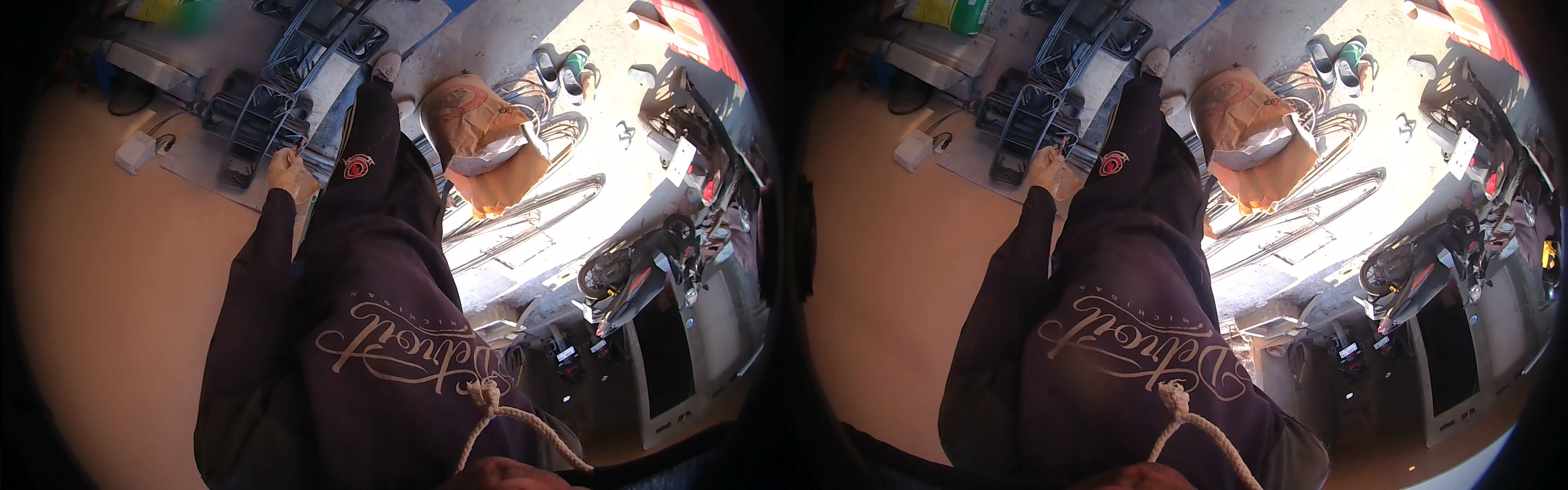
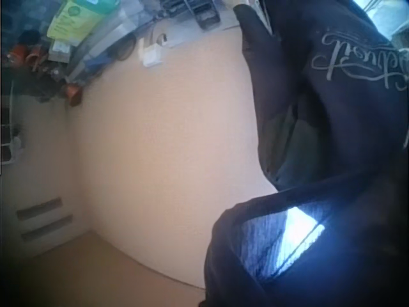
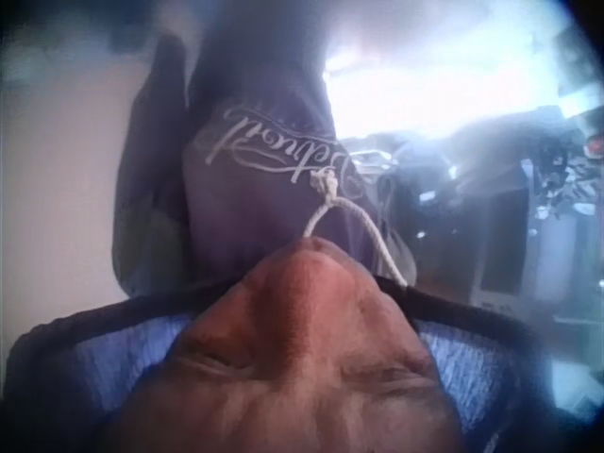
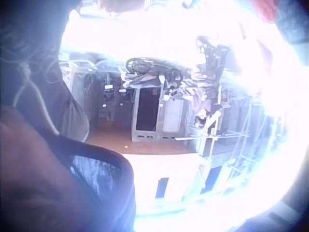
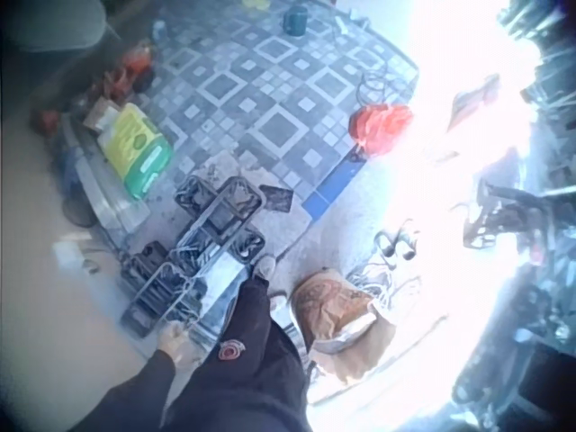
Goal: The person picks up a metal frame and then opens a bag of cement by hand.
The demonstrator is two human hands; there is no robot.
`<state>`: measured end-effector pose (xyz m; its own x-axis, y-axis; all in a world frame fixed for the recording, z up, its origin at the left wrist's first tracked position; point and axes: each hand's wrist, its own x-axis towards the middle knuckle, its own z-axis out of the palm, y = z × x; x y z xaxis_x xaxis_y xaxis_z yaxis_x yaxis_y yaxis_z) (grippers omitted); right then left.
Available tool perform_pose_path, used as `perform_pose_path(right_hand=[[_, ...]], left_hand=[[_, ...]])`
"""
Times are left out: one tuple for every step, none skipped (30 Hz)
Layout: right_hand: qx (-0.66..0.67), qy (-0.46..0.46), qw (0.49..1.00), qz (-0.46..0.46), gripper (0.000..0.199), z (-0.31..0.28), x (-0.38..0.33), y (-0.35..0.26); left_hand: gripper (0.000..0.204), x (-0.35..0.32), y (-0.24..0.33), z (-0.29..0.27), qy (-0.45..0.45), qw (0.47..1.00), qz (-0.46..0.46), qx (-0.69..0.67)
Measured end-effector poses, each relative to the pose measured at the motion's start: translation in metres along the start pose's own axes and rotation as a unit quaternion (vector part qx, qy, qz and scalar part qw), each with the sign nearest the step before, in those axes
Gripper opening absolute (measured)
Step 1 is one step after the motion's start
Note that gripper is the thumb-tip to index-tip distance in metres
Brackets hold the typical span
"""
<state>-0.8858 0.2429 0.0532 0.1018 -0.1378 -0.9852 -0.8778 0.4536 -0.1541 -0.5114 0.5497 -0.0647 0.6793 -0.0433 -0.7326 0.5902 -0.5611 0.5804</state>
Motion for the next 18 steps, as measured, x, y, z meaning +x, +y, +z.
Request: perform_pose_path(right_hand=[[-0.041,-0.015,0.999,-0.003,0.061,0.001,0.000,0.002],[-0.083,-0.029,0.996,-0.008,0.060,0.000,0.001,0.003],[-0.121,-0.044,0.992,-0.012,0.059,0.001,0.002,0.002],[-0.155,-0.053,0.986,-0.016,0.058,0.001,0.002,0.002],[-0.190,-0.056,0.980,-0.027,0.057,0.004,0.003,0.001],[-0.232,-0.067,0.970,-0.041,0.055,0.004,0.006,0.000],[-0.283,-0.083,0.953,-0.064,0.054,0.004,0.010,-0.004],[-0.336,-0.098,0.931,-0.100,0.053,0.007,0.013,-0.006],[-0.393,-0.121,0.901,-0.140,0.052,0.007,0.021,-0.015],[-0.398,-0.132,0.896,-0.149,0.051,0.008,0.028,-0.017],[-0.389,-0.151,0.895,-0.155,0.050,0.010,0.039,-0.018],[-0.236,-0.163,0.953,-0.095,0.055,0.013,0.054,-0.009],[-0.082,-0.172,0.981,-0.035,0.060,0.015,0.070,-0.009],[-0.033,-0.141,0.983,0.111,0.062,0.040,0.070,-0.041],[-0.089,-0.197,0.976,0.020,0.072,0.061,0.068,-0.060],[-0.210,-0.145,0.963,-0.089,0.080,0.083,0.068,-0.078],[-0.257,-0.147,0.954,-0.038,0.083,0.088,0.074,-0.083],[-0.302,-0.152,0.941,0.009,0.087,0.093,0.082,-0.087]], left_hand=[[0.031,-0.004,0.012,0.003,0.014,0.998,-0.021,-0.051],[0.031,0.001,0.017,0.006,0.027,0.999,0.001,-0.031],[0.032,0.012,0.020,0.011,0.038,0.999,0.022,-0.009],[0.032,0.023,0.028,0.016,0.041,0.998,0.045,0.013],[0.033,0.033,0.053,0.028,0.036,0.999,0.035,-0.011],[0.034,0.036,0.088,0.044,0.040,0.998,0.021,-0.035],[0.035,0.038,0.112,0.059,0.050,0.997,0.005,-0.060],[0.036,0.043,0.123,0.074,0.030,0.997,-0.004,-0.071],[0.037,0.042,0.127,0.084,0.024,0.996,-0.018,-0.084],[0.039,0.047,0.127,0.093,0.007,0.995,-0.028,-0.096],[0.039,0.067,0.067,0.100,-0.006,0.998,-0.025,-0.052],[0.037,0.070,0.053,0.117,-0.024,0.999,-0.014,0.018],[0.035,0.065,0.046,0.132,-0.029,0.996,-0.006,0.085],[0.028,0.056,0.082,0.143,-0.018,0.969,0.004,0.247],[0.028,0.058,0.093,0.148,-0.013,0.965,0.012,0.263],[0.027,0.058,0.098,0.150,-0.006,0.960,0.016,0.278],[0.026,0.059,0.100,0.156,-0.009,0.956,0.023,0.294],[0.025,0.066,0.101,0.159,0.010,0.946,0.050,0.319]])
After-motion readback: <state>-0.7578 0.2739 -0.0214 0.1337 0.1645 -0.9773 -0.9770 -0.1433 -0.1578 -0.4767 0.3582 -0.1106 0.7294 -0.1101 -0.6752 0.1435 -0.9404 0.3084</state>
